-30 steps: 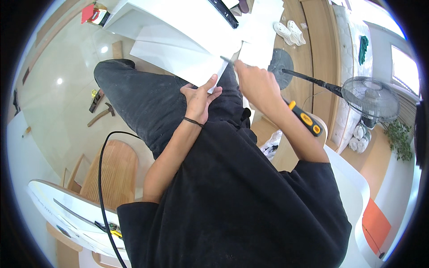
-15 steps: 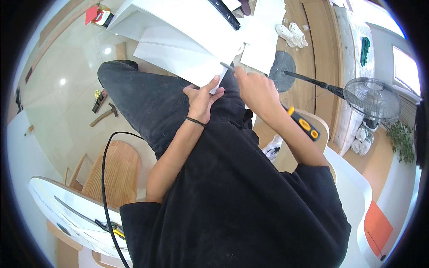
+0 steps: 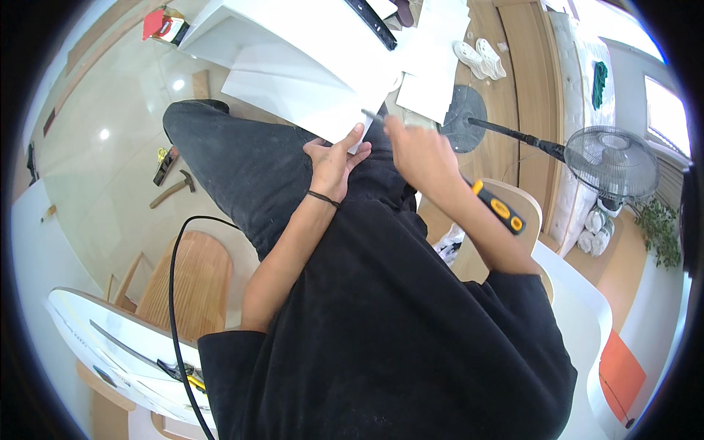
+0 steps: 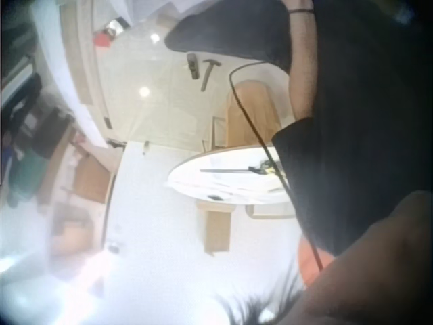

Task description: The person sits on the floor and assembles a white furniture component. They use a screwdriver to tighten screws into a black strip attached to the piece, then apply and smooth white edge banding along the edges.

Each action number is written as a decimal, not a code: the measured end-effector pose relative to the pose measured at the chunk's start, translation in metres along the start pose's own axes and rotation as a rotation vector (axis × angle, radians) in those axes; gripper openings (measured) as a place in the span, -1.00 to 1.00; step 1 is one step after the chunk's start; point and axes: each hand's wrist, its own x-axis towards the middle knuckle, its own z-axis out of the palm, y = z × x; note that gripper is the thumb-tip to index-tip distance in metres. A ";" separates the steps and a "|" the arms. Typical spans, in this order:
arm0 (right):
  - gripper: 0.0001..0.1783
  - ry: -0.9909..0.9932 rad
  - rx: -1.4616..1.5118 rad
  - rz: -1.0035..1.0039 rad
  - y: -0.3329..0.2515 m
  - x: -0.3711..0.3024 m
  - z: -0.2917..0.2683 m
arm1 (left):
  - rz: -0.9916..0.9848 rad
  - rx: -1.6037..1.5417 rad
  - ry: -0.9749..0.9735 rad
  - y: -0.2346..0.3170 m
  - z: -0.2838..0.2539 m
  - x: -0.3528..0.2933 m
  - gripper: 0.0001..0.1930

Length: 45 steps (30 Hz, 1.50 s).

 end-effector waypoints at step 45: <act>-0.60 0.235 0.954 0.297 0.050 0.003 0.020 | 1.269 1.040 0.260 0.022 0.051 0.022 -0.91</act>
